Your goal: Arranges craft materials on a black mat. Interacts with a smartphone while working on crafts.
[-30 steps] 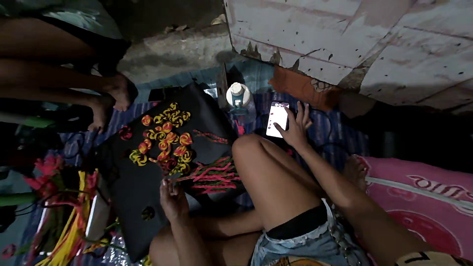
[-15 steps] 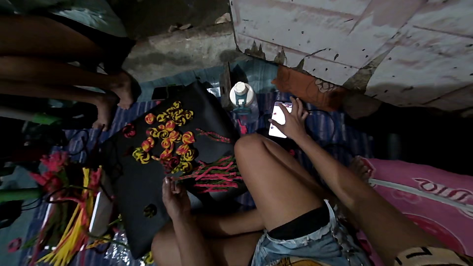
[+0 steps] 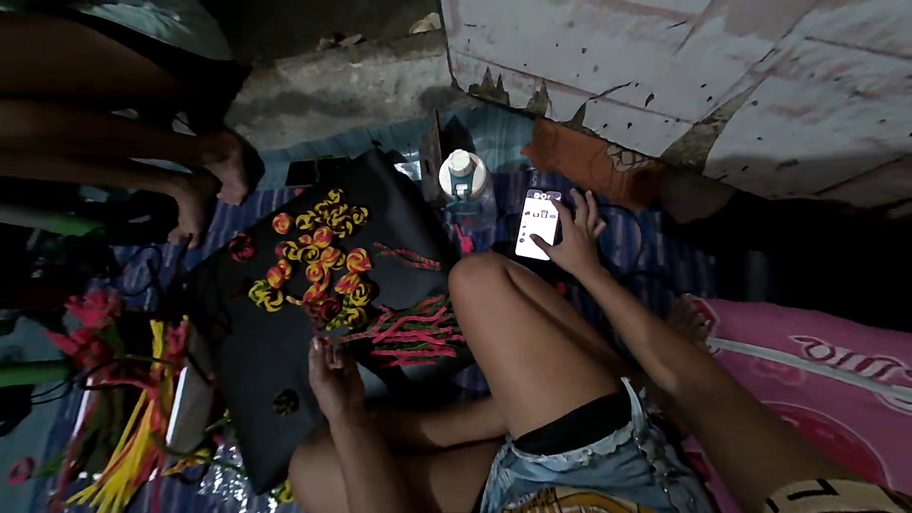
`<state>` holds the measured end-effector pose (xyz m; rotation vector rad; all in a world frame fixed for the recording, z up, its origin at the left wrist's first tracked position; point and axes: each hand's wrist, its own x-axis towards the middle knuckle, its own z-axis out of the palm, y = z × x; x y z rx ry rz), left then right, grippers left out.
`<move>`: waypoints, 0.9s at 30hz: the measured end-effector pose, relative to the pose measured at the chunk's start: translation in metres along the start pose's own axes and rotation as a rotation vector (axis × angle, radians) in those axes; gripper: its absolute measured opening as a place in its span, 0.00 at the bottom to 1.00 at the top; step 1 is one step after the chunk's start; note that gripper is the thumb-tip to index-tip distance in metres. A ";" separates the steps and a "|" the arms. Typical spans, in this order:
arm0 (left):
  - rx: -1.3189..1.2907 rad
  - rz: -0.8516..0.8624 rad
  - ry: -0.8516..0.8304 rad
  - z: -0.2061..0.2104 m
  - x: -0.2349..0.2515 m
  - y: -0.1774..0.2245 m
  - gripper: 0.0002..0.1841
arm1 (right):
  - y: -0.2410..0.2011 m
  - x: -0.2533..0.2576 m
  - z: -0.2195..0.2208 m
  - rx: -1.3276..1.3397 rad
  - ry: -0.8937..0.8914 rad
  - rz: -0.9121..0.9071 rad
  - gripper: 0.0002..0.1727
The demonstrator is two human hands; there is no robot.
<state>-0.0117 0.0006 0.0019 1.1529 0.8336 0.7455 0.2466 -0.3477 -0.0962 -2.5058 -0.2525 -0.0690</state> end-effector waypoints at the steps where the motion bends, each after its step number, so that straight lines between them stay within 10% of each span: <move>1: 0.000 0.003 -0.007 0.000 0.000 0.000 0.15 | 0.002 -0.002 -0.002 0.003 -0.002 0.007 0.49; 27: 0.004 -0.006 -0.021 0.005 -0.002 0.003 0.17 | 0.033 -0.029 -0.010 0.070 -0.019 -0.108 0.62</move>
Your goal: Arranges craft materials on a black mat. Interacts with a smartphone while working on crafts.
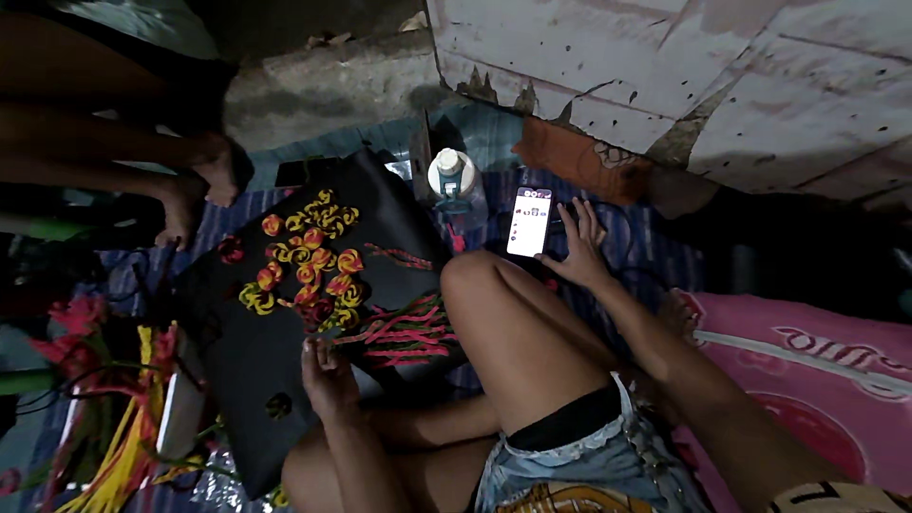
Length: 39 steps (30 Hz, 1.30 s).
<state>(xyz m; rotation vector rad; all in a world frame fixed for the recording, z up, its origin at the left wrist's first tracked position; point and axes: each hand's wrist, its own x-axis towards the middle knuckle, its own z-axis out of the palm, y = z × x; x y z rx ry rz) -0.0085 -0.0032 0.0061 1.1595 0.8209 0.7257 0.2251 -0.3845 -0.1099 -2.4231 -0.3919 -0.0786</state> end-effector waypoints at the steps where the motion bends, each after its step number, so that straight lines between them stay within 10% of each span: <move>1: 0.002 -0.002 0.000 0.000 0.000 0.000 0.17 | -0.001 0.001 0.000 -0.005 -0.001 0.000 0.63; 39: -0.033 -0.001 -0.006 -0.006 0.003 -0.001 0.19 | -0.030 0.049 0.012 -0.030 0.028 0.037 0.51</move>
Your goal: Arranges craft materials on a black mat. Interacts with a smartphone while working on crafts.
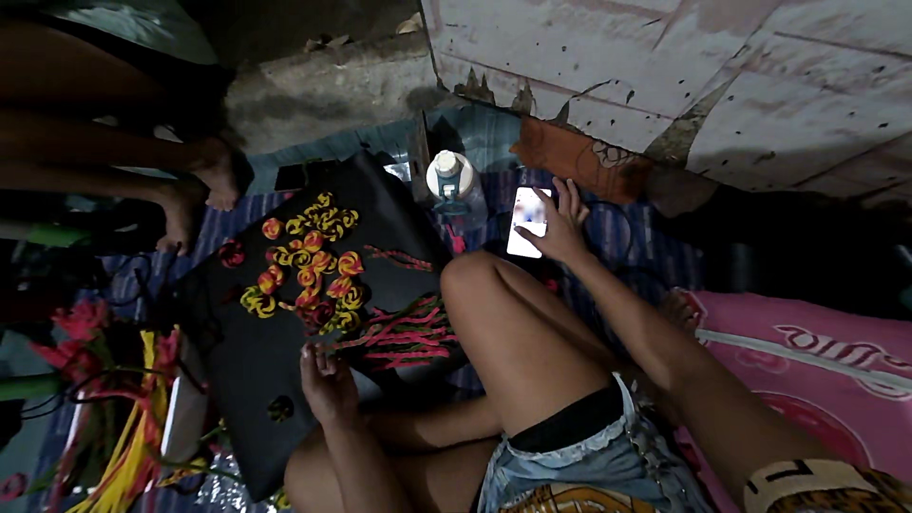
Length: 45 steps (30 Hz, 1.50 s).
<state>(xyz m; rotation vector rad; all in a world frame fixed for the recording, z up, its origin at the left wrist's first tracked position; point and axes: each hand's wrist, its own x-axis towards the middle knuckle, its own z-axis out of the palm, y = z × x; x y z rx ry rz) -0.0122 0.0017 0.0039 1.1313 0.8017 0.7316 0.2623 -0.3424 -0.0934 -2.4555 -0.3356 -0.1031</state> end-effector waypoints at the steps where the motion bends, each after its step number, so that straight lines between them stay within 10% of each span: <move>1: -0.003 -0.001 -0.001 0.000 0.000 0.000 0.19 | -0.006 -0.002 -0.005 0.029 0.068 -0.009 0.49; 7: 0.015 -0.015 -0.008 0.003 0.000 -0.001 0.18 | -0.077 -0.023 -0.036 0.333 0.168 -0.113 0.36; 15: -0.005 -0.005 -0.011 0.000 -0.005 0.002 0.18 | -0.193 -0.030 -0.045 0.524 -0.158 -0.512 0.18; 21: -0.032 -0.001 0.001 -0.003 -0.006 0.005 0.19 | -0.118 -0.024 -0.027 0.424 0.063 -0.266 0.11; 28: -0.040 0.004 -0.043 0.003 0.000 0.000 0.18 | -0.005 -0.009 -0.022 0.035 0.037 0.076 0.28; 45: 0.045 -0.016 0.001 0.001 -0.001 -0.003 0.17 | -0.005 0.018 -0.003 -0.015 -0.073 0.069 0.33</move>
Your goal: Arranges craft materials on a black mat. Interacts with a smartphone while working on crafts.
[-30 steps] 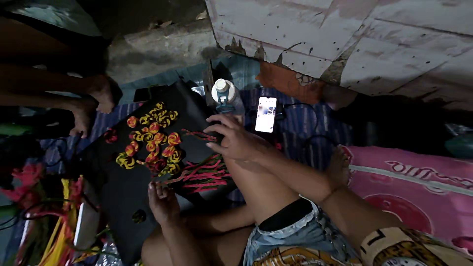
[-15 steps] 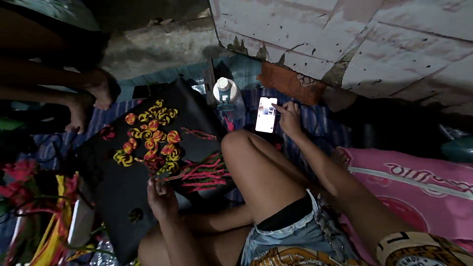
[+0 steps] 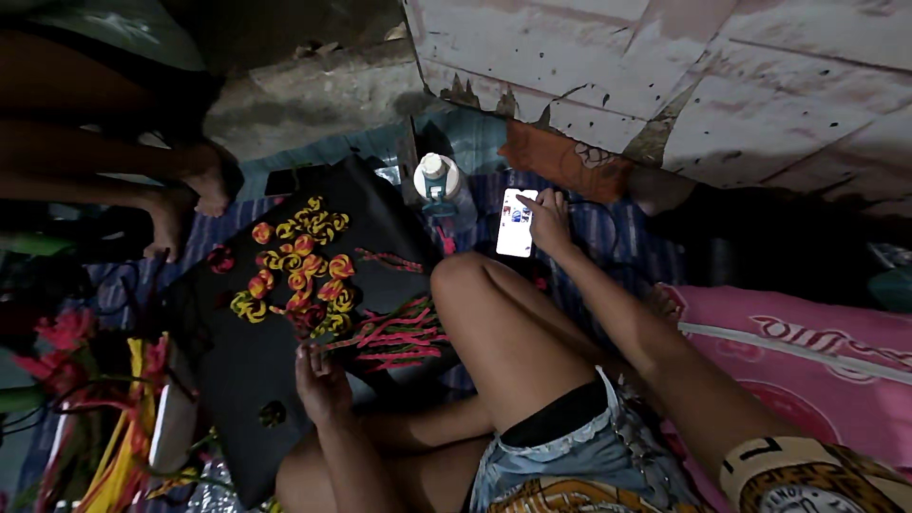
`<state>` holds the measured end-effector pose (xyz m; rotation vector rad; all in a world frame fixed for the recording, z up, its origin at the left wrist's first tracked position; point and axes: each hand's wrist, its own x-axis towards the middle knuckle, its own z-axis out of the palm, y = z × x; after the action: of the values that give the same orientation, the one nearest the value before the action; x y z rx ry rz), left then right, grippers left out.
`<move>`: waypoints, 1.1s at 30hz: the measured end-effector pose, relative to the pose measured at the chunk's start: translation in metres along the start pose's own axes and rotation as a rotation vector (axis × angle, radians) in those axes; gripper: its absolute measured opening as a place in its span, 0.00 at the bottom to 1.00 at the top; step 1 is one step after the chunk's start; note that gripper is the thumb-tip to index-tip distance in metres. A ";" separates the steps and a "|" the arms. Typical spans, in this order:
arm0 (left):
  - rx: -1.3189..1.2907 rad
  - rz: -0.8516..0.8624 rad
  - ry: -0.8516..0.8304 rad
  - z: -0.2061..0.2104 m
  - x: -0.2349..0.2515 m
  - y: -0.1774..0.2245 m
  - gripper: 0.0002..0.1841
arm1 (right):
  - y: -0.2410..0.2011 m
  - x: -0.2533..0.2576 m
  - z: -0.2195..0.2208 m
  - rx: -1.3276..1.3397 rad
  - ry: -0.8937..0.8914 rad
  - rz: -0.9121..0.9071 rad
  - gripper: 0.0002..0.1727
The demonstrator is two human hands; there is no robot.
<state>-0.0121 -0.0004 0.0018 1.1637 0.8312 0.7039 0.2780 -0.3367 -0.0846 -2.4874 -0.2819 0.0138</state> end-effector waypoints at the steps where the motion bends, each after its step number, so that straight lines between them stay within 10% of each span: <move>1: -0.001 0.001 0.003 0.000 0.000 0.001 0.17 | 0.000 0.001 0.001 0.005 -0.002 0.003 0.33; 11: 0.001 0.015 0.007 0.005 -0.001 0.004 0.17 | -0.013 -0.021 -0.019 0.286 0.208 0.042 0.24; 17: 0.023 0.003 0.110 0.014 -0.007 0.001 0.12 | -0.108 -0.046 -0.038 0.532 0.173 -0.373 0.26; 26: -0.068 0.021 0.040 0.019 -0.006 -0.001 0.07 | -0.261 -0.073 -0.012 0.186 -0.875 -0.730 0.30; 33: -0.060 0.030 0.010 0.018 -0.006 -0.005 0.05 | -0.277 -0.100 0.022 0.125 -0.971 -0.772 0.19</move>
<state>0.0000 -0.0150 0.0016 1.1211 0.7978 0.7549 0.1239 -0.1274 0.0561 -1.9110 -1.5423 0.8814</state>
